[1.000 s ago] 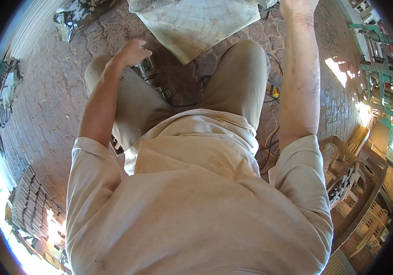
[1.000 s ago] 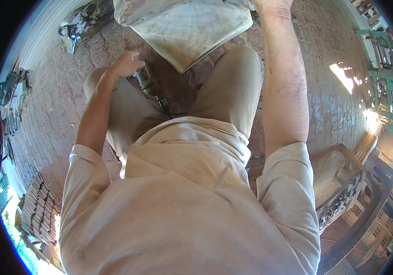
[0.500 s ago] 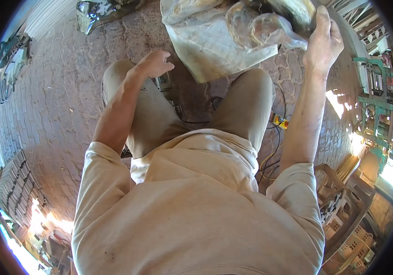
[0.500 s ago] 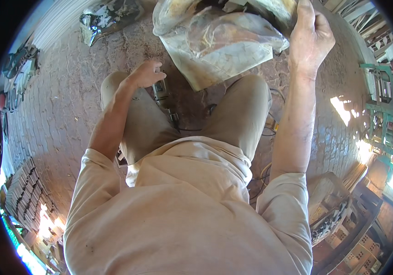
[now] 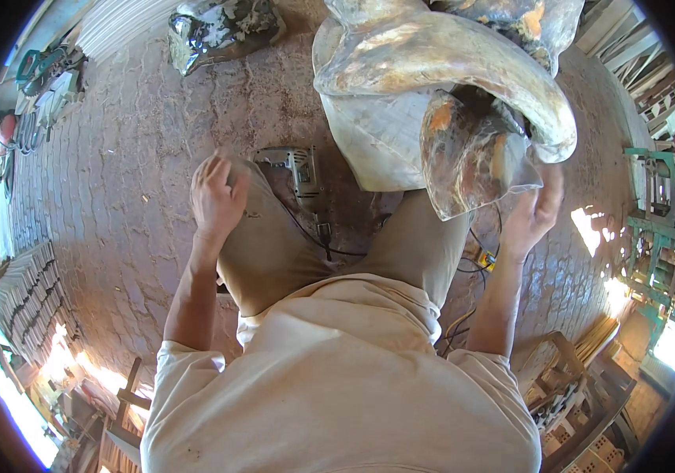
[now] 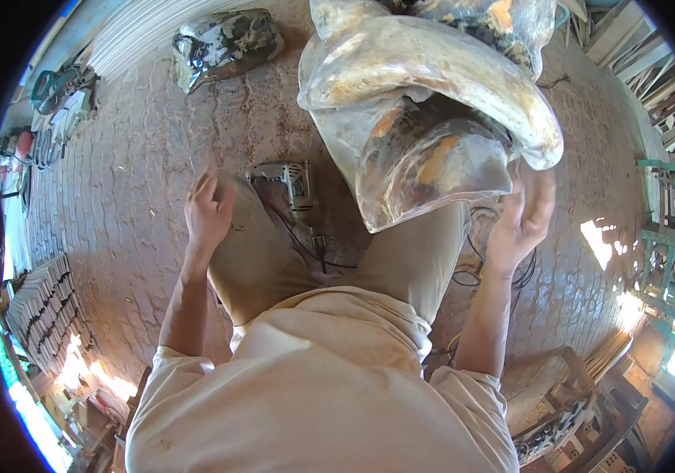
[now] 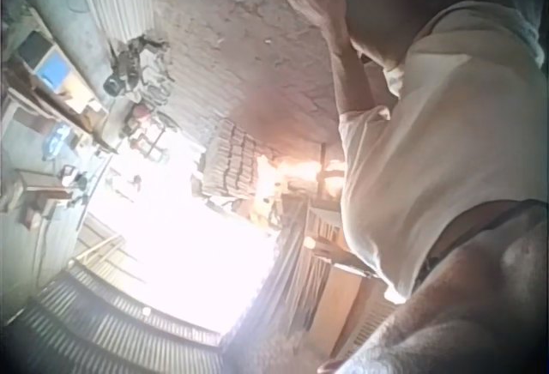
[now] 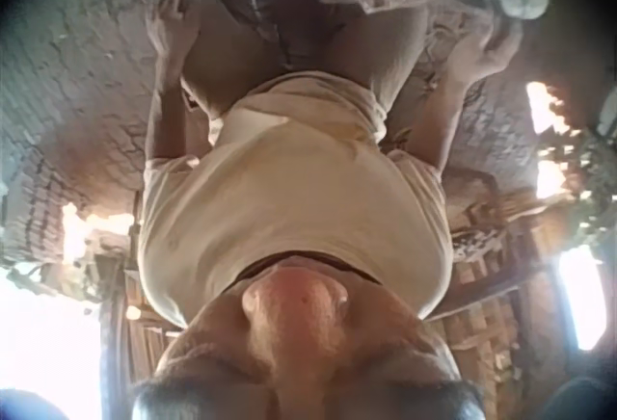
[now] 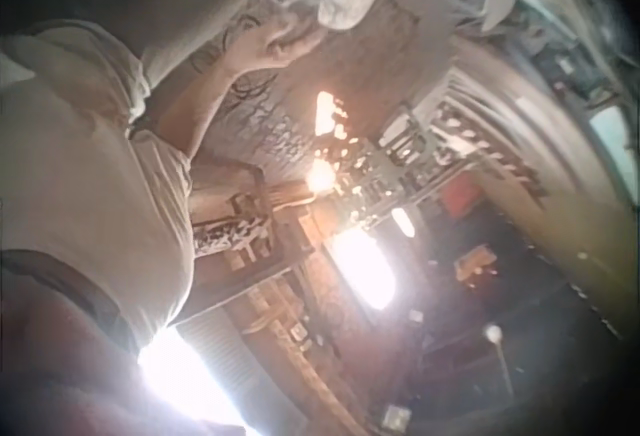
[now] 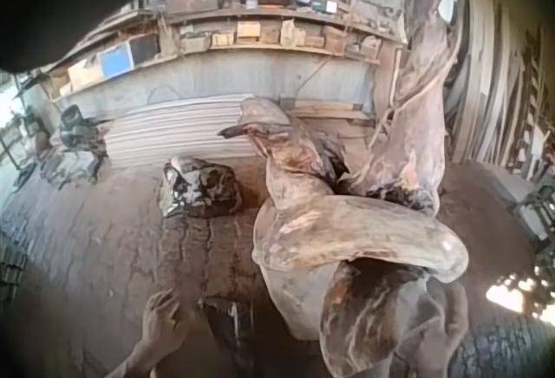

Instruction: The recorder uses a hammer and a power drill to work on a large wooden sculpture in a workshop.

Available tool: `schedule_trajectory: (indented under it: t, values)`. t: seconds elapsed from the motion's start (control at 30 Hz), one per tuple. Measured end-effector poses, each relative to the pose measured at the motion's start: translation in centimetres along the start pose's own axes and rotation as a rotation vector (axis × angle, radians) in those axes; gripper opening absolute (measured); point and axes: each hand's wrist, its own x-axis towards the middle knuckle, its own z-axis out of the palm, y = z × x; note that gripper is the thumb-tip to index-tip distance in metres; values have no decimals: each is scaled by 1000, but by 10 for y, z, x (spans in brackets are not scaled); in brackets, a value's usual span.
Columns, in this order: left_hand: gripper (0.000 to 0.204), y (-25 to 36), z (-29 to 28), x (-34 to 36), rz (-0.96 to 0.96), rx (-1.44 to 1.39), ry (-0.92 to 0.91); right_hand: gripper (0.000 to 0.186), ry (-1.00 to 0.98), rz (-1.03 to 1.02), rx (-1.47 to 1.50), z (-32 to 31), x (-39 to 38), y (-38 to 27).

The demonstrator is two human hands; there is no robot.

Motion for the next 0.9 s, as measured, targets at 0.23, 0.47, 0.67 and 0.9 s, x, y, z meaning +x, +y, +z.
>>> schedule_trajectory:
  t: [0.23,0.47,0.67,0.9]
  values:
    - [43,-41,34,-14,15,145,-368,35,-562,931,-539,-155,-198,125]
    - [60,-40,42,24,74,184,-591,49,-777,1571,-906,-267,-376,67]
    - [61,-42,45,37,88,301,-693,47,-356,1292,-981,-204,-441,2]
    - [65,-32,44,28,-73,237,-677,40,-640,1614,-880,-170,-426,81]
